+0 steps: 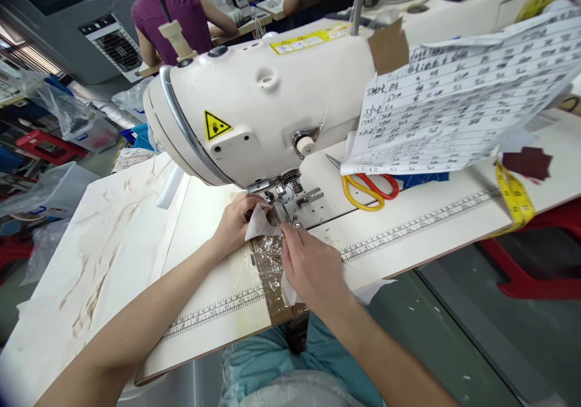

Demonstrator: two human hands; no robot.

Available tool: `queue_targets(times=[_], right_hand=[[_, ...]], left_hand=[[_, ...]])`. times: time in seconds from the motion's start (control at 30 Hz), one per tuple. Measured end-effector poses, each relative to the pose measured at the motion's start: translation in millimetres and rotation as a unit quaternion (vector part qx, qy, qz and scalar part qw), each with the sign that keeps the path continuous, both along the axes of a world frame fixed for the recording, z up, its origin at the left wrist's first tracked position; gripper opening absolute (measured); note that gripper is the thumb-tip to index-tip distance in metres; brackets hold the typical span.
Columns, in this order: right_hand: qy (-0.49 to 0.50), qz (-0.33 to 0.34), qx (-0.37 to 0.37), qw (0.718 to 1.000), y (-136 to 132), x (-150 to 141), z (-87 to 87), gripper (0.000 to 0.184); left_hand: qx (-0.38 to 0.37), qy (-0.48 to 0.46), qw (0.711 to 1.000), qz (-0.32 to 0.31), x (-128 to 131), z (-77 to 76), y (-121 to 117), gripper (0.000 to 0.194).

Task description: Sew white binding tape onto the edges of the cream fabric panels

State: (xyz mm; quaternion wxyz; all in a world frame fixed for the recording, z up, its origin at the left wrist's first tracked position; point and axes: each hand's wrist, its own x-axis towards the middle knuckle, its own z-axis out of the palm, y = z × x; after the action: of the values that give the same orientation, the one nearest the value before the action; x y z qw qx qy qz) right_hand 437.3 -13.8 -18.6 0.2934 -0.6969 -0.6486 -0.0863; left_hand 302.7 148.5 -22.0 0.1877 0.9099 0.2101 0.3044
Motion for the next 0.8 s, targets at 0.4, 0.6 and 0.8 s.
queue_targets(times=[0.4,0.6,0.8], right_hand=[[0.002,-0.003,0.010,1.000,-0.6,-0.5,-1.7,0.029],[-0.001,-0.017,-0.005,1.000,0.3,-1.3,-0.2,0.030],[-0.003,-0.018,-0.018,1.000,1.4,-1.2,1.2,0.030]], left_hand=[[-0.083,-0.001,0.996,0.021,-0.2,5.7,2.1,0.012],[-0.070,-0.017,0.997,0.033,0.3,5.0,0.7,0.013],[0.032,-0.003,0.999,0.008,-0.3,1.4,1.1,0.008]])
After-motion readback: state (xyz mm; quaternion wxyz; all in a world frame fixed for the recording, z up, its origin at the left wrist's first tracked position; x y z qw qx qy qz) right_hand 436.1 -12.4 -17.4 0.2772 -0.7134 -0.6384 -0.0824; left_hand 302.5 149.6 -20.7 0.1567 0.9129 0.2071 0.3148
